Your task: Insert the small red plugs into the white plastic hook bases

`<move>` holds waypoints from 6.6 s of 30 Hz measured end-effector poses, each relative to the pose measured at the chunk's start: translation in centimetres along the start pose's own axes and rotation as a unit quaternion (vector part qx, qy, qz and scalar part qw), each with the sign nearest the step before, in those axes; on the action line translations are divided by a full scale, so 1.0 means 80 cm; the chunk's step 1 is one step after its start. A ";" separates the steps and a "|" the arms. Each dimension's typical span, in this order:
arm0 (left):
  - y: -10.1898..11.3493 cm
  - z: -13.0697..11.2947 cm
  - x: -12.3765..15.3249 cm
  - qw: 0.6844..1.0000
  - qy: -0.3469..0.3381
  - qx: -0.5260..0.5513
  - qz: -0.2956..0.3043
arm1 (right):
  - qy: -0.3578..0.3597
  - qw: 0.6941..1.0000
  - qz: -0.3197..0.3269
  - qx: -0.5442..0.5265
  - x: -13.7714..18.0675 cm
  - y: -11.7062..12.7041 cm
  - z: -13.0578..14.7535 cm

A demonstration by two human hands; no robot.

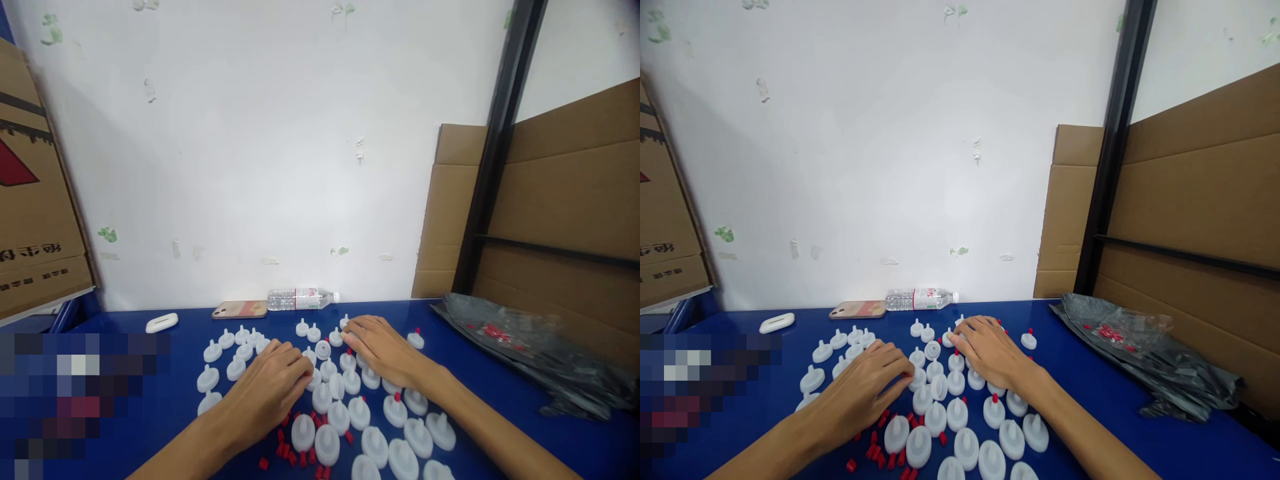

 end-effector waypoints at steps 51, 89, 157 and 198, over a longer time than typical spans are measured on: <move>0.050 -0.025 0.011 0.956 -0.110 0.032 -0.269 | 0.338 0.917 -0.166 0.133 0.022 0.010 0.098; 0.042 -0.026 0.009 0.962 -0.098 0.097 -0.235 | 0.382 0.890 -0.231 0.095 0.032 0.020 0.113; 0.038 -0.026 0.012 0.981 -0.054 0.058 -0.176 | 0.396 0.888 -0.223 0.069 0.041 0.013 0.128; 0.041 -0.025 0.011 0.986 -0.084 0.002 -0.146 | 0.408 0.880 -0.240 0.041 0.041 0.020 0.131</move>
Point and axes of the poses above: each hand's wrist, its own x-axis away from the middle knuckle, its own y-axis out of the back of the hand, z = x × y, the point moved 5 cm from there along -x, towards the middle knuckle, and after that the axes turned 8 degrees about -x, right-handed, at the moved point
